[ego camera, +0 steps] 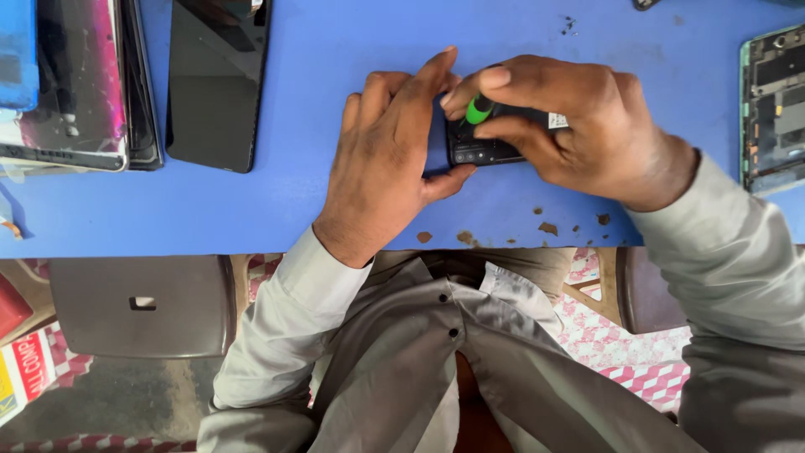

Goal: The person repairs a disassembled mobile phone at a blue workbench. They hold the phone chassis, use a green-handled screwdriver to unscrew and tighten small screws on the phone body, handle the battery cover and internal components, and set the phone down before standing up and moving away from the bench.

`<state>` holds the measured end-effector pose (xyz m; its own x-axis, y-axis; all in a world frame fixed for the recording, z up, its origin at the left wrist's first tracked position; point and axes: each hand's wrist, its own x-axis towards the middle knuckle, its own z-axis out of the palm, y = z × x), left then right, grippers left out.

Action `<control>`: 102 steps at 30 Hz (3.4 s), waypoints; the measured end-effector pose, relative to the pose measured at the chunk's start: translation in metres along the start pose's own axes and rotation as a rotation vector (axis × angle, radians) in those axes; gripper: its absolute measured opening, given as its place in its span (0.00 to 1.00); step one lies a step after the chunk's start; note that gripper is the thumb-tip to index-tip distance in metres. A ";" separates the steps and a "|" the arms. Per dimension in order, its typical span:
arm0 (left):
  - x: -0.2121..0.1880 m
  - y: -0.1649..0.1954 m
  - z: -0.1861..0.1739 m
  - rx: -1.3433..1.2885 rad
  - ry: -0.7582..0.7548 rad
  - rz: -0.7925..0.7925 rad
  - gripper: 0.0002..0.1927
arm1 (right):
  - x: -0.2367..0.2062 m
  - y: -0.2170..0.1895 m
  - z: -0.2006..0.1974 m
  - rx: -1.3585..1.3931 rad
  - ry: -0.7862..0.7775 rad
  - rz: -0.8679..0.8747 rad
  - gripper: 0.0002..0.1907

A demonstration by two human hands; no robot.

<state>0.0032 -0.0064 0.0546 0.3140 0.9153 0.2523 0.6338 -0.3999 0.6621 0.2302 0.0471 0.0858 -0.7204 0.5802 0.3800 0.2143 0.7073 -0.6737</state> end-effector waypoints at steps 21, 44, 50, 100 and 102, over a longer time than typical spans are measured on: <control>-0.005 0.001 -0.003 -0.001 0.001 -0.015 0.54 | 0.000 0.007 0.020 0.393 0.151 -0.153 0.31; -0.002 -0.002 0.001 -0.006 0.008 -0.006 0.54 | 0.008 0.003 0.007 0.300 0.031 -0.107 0.34; -0.003 -0.002 0.002 -0.017 0.001 -0.011 0.55 | 0.010 0.003 0.006 0.280 0.038 -0.107 0.35; 0.001 -0.005 -0.002 -0.008 -0.014 -0.002 0.51 | -0.035 0.088 -0.032 0.152 0.779 0.170 0.08; 0.001 -0.006 -0.003 -0.009 -0.011 0.010 0.51 | -0.034 0.089 -0.031 0.177 0.819 0.164 0.06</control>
<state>-0.0022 -0.0032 0.0529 0.3282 0.9107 0.2507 0.6244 -0.4083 0.6659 0.2947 0.1027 0.0326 0.0291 0.8269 0.5615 0.1192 0.5549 -0.8233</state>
